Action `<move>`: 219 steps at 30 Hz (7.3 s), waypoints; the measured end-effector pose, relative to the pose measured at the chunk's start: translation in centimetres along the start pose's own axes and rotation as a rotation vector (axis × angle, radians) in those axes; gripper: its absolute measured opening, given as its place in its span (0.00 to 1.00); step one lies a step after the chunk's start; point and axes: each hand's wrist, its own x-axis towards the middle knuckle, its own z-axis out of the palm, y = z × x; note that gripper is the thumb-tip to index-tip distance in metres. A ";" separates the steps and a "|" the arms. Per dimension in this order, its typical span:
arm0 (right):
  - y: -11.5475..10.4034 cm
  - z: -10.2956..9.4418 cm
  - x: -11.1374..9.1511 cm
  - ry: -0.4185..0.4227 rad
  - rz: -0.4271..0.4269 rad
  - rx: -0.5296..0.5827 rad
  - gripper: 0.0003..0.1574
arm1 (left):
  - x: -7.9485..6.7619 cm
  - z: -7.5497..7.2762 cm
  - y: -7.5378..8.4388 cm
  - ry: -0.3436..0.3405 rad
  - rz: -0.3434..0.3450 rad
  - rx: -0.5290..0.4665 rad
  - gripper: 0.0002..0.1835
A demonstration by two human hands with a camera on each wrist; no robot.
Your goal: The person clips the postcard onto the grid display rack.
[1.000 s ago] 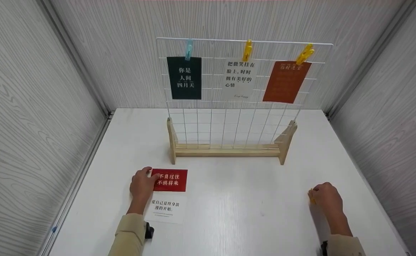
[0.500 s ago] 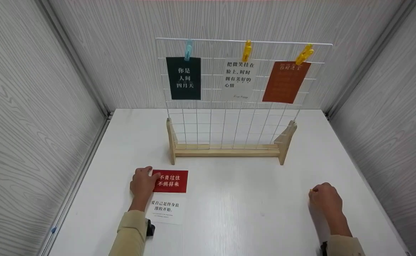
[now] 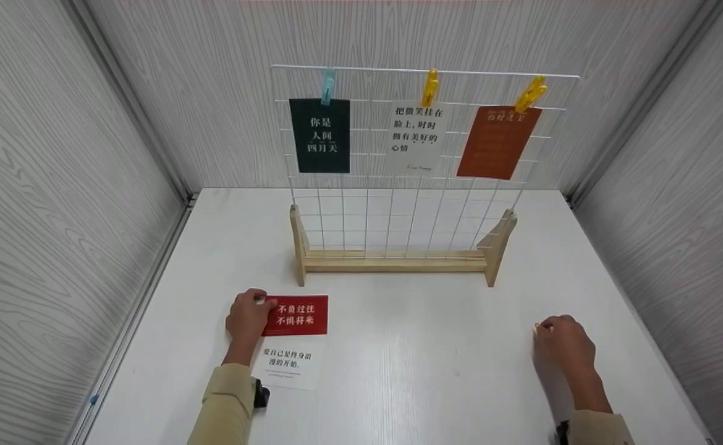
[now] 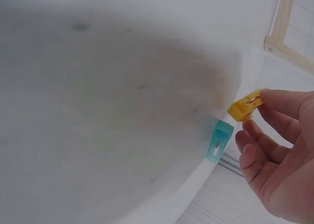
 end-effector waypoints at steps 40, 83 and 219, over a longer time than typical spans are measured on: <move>-3.1 -1.2 0.3 0.127 -0.012 0.570 0.25 | -1.4 -2.6 2.9 -0.174 -0.086 -0.385 0.20; -8.4 -0.3 1.2 0.079 -0.068 0.721 0.27 | -2.9 -1.2 7.4 -0.200 0.073 -0.572 0.14; -32.1 4.0 11.1 0.363 -0.448 0.850 0.10 | 3.5 4.7 19.1 0.046 0.146 -0.749 0.12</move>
